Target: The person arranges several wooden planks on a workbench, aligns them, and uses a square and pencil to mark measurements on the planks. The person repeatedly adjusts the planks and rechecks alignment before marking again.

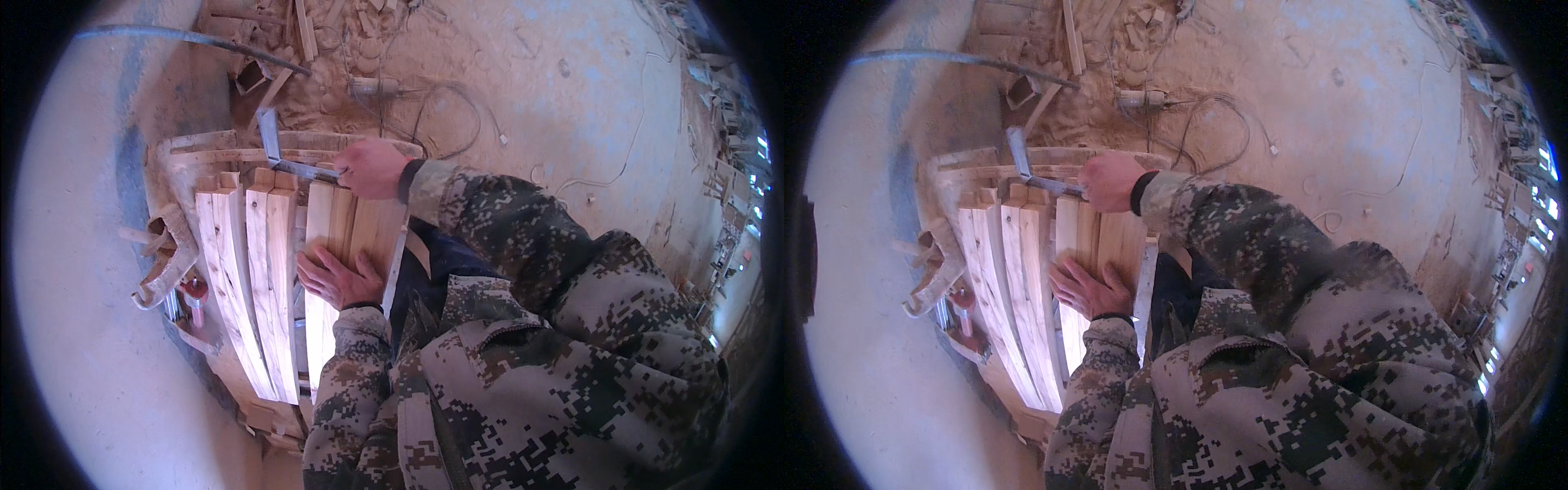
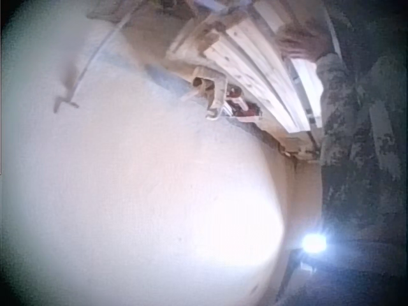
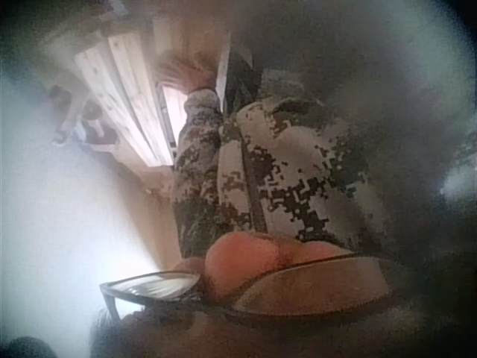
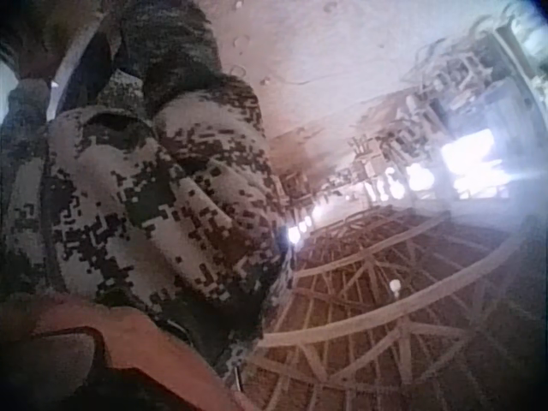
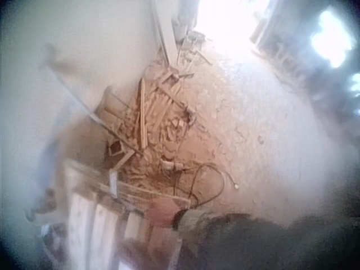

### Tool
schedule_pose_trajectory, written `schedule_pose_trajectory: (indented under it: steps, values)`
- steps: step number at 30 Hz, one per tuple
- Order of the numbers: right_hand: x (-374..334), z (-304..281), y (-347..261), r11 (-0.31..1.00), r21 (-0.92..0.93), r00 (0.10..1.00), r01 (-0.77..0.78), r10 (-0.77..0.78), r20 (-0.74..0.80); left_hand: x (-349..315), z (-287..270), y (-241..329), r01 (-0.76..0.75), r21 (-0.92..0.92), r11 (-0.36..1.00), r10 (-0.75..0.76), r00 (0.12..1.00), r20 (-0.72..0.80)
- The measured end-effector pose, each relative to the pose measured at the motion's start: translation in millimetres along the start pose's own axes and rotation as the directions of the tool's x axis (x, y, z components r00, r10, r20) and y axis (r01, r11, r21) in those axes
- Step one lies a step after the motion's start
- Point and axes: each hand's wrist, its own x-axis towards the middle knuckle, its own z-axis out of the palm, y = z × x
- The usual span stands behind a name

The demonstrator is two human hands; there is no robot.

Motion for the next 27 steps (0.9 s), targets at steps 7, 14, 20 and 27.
schedule_pose_trajectory:
  steps: [7, 14, 20, 27]
  values:
    - [-3, -6, -8, 0.992, -0.049, 0.993, -0.114, 0.113, -0.035, 0, -1, 0, -0.005, 0.028, 1.0, 0.005, 1.0, -0.005]
    - [-8, -15, -1, 0.957, 0.267, 0.98, -0.117, 0.067, 0.189, -2, 5, -7, -0.02, -0.017, 1.0, 0.019, 0.998, -0.052]
    - [-20, -10, 2, 0.988, 0.104, 0.993, -0.111, 0.107, 0.047, -4, 1, -14, 0.001, -0.045, 0.999, -0.002, 1.0, -0.014]
    - [-25, -7, 2, 0.982, 0.049, 0.983, -0.184, 0.184, 0.007, -3, 7, -18, 0.047, -0.104, 0.994, -0.052, 0.997, -0.049]
